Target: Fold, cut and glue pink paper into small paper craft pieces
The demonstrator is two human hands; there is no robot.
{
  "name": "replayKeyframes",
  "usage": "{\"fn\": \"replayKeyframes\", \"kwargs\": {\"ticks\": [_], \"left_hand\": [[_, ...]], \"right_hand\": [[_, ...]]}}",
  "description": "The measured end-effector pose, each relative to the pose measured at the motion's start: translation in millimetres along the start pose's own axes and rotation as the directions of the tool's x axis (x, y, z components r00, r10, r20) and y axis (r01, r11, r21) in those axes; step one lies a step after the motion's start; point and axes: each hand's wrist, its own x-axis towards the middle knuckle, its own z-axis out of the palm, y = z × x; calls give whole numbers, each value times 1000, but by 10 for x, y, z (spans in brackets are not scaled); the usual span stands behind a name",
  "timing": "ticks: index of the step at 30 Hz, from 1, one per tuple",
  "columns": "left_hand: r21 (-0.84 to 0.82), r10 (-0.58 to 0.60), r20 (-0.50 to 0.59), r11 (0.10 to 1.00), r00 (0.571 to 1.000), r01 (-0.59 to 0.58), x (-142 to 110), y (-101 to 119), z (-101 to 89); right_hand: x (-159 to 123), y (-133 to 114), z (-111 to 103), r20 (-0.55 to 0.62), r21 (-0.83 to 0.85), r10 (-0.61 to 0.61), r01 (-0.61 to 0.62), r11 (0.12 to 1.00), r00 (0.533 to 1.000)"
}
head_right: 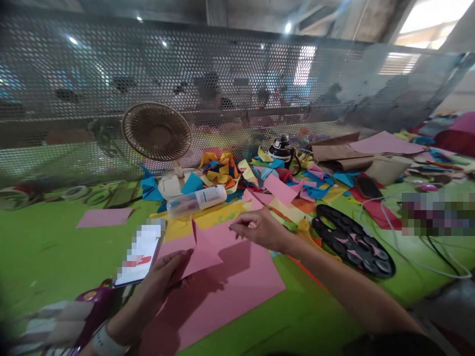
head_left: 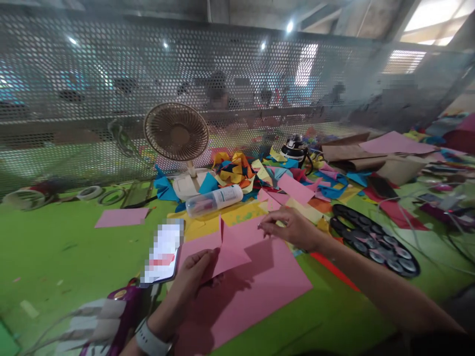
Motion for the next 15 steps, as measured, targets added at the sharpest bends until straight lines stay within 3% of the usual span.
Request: {"fn": "replayKeyframes", "kwargs": {"ticks": [3, 4, 6, 8, 11, 13, 14, 15], "left_hand": [[13, 9, -15, 1000, 1000, -9, 28, 13, -28], [15, 21, -23, 1000, 1000, -20, 38, 13, -36], [19, 29, -32, 999, 999, -28, 54, 10, -45], [20, 3, -22, 1000, 1000, -2, 67, 3, -45], [4, -46, -12, 999, 999, 46, 70, 1, -39], [-19, -65, -2, 998, 998, 65, 64, 10, -39], [-28, -72, 6, 997, 997, 72, 60, 16, -41], [-32, -76, 16, 997, 997, 77, 57, 22, -44]], "right_hand": [[114, -42, -177, -253, 183, -28, 76, 980, 967], [122, -52, -273, -380, 249, -38, 142, 958, 924], [96, -77, -514, -618, 369, -19, 311, 876, 786], [24, -114, -787, -739, 465, 65, 438, 769, 670], [-136, -166, -1086, -753, 552, 148, 492, 673, 641], [-269, -162, -1103, -751, 498, 152, 400, 770, 643], [-346, -139, -1048, -734, 428, 136, 297, 854, 666], [-432, -101, -959, -682, 320, 120, 147, 936, 721]]}}
